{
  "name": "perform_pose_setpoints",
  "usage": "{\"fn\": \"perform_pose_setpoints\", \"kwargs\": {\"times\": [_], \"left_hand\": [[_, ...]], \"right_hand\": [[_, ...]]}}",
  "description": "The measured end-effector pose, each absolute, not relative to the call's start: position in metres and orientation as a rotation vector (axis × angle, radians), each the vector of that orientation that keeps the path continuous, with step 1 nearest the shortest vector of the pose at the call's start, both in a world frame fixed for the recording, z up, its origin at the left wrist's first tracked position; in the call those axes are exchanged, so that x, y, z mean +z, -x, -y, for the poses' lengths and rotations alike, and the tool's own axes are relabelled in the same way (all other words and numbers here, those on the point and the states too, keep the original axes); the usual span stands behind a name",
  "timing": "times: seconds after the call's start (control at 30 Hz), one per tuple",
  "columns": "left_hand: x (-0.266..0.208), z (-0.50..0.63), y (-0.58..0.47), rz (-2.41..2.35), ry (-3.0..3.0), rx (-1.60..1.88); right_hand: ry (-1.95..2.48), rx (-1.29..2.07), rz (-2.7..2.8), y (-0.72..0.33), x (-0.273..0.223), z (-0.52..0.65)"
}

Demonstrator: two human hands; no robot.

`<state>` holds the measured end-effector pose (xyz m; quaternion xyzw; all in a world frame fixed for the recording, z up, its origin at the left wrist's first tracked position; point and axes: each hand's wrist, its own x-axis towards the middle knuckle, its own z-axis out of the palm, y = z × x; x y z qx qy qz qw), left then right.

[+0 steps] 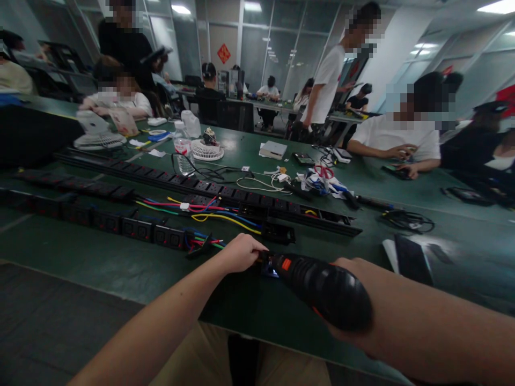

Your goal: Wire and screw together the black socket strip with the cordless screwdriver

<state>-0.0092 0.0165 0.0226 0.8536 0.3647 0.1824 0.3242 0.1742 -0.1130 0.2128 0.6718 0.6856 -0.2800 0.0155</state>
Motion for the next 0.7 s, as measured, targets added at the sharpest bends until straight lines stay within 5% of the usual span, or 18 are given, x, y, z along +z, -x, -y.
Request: {"fn": "perform_pose_setpoints", "kwargs": {"times": [0.7], "left_hand": [[0.023,-0.021,0.01,-0.886,-2.182,0.459]], "right_hand": [[-1.648,-1.045,-2.035,-0.19,0.206,0.098]]}}
